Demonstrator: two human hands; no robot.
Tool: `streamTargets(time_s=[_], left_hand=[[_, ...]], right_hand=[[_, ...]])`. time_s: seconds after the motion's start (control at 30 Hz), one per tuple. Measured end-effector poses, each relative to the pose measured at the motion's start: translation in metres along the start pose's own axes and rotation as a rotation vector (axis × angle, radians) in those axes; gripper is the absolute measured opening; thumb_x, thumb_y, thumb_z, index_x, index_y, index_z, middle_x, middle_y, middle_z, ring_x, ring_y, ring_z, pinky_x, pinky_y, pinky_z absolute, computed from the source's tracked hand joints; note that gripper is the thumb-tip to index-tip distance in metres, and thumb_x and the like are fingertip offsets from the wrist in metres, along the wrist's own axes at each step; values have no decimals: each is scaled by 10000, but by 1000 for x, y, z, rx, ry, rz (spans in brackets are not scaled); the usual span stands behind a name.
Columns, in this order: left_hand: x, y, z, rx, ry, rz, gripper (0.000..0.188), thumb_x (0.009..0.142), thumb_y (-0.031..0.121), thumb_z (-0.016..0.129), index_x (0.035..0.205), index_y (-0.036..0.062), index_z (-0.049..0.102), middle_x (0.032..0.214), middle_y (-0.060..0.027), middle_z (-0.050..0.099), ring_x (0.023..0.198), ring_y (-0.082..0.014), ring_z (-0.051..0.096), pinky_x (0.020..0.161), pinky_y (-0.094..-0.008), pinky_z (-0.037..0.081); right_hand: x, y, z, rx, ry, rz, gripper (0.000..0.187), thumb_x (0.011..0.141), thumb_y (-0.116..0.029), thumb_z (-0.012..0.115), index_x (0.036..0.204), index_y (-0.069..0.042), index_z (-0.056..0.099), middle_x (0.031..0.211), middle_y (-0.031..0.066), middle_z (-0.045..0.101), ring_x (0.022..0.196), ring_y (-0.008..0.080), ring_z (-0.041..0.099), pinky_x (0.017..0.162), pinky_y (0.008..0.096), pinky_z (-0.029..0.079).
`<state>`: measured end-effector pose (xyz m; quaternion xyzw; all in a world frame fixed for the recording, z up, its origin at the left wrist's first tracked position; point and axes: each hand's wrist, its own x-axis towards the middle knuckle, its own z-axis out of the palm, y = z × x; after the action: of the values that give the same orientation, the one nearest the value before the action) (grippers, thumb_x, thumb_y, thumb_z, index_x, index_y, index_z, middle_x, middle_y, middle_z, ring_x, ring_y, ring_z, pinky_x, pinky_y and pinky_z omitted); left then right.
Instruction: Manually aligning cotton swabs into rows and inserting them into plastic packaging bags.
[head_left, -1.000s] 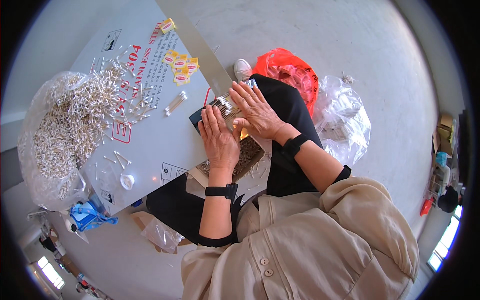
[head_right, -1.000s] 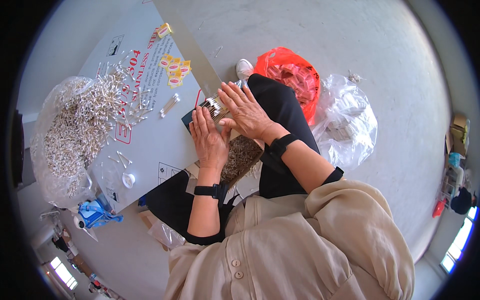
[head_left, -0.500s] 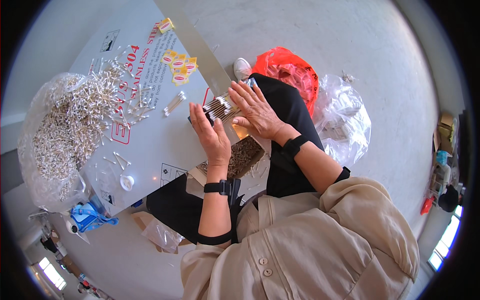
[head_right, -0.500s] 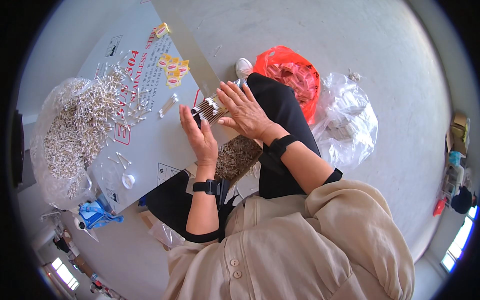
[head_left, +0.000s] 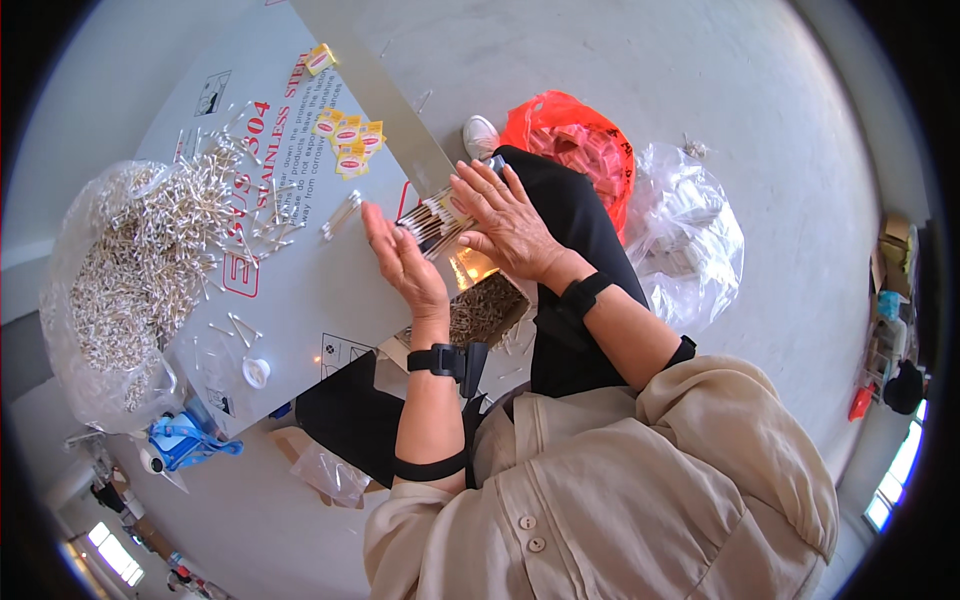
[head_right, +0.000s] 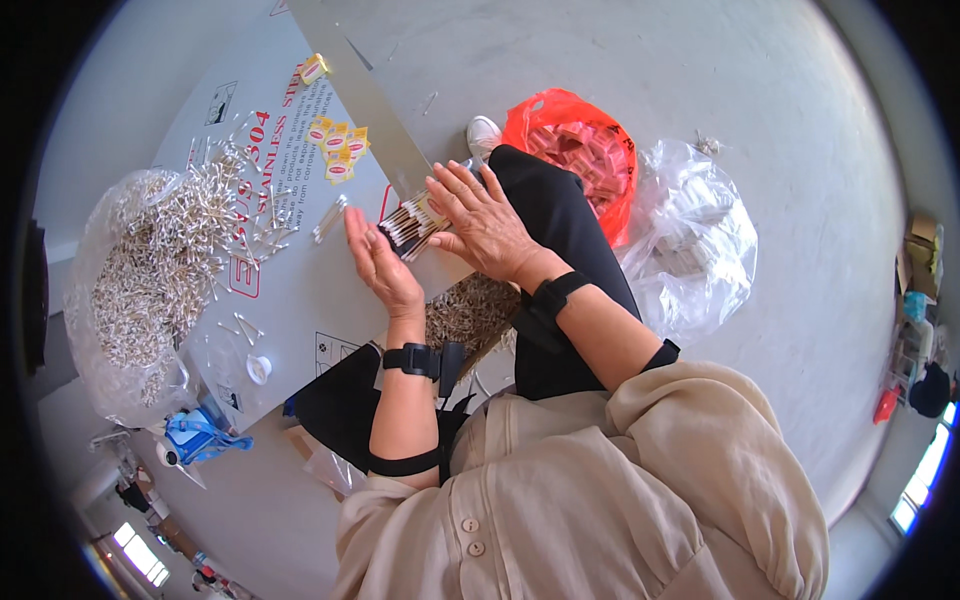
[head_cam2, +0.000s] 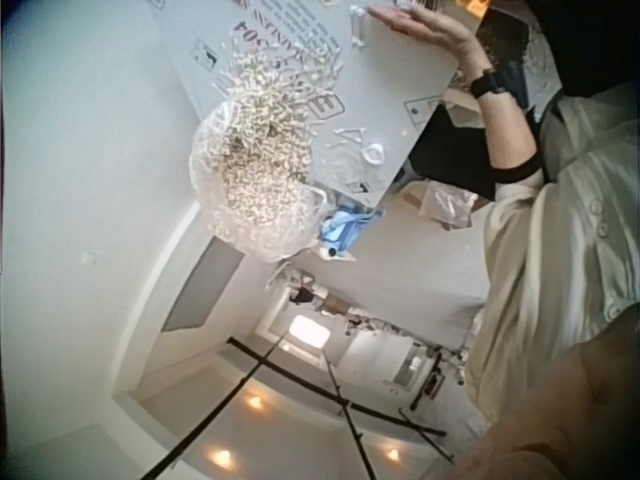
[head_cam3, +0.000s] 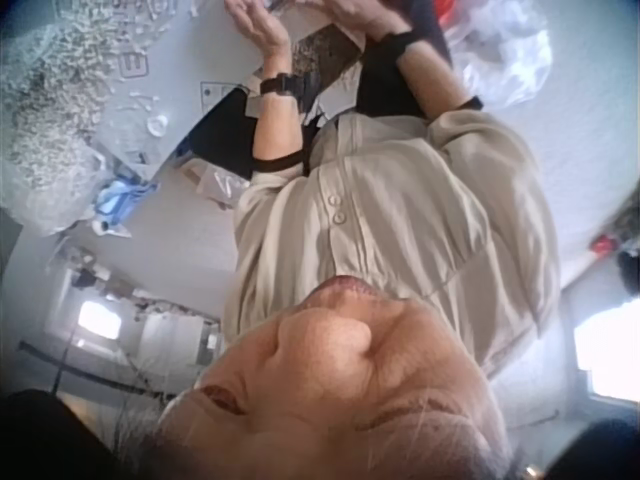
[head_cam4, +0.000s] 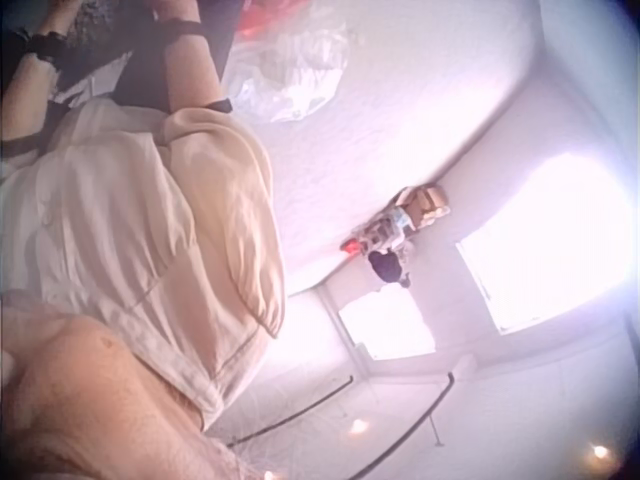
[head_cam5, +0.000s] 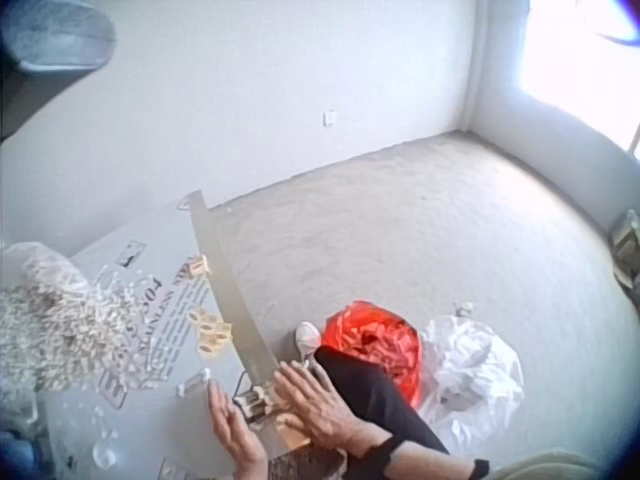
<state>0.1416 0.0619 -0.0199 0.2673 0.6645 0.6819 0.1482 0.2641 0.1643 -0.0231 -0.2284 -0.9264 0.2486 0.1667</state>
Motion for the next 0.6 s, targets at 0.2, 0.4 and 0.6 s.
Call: streamTargets(time_s=[0.2,0.4,0.6], left_hand=[[2,0,-5,-35,81,13,590,1054,337,391,1497,-35,274,1551,-227,281,1447,-304,279,1198,-429,194],[-6,4,6,-69,-4,-23,672,1049,405,385,1507,-55,209,1572,-225,225,1477,-308,209,1214,-432,147],[-3,5,10,-115,-6,-33,692,1051,426,361,1507,-65,187,1578,-227,207,1483,-311,194,1219,-435,132]], right_hand=[[2,2,-5,-59,91,27,684,985,-486,487,1499,-63,334,1569,161,289,1472,338,217,1205,466,134],[22,24,7,1468,338,668,533,1000,-227,577,1475,-50,413,1379,78,548,1244,144,504,1072,311,394],[27,24,18,1525,250,549,395,1008,-151,555,1384,-33,530,1287,87,613,1197,153,555,1039,298,441]])
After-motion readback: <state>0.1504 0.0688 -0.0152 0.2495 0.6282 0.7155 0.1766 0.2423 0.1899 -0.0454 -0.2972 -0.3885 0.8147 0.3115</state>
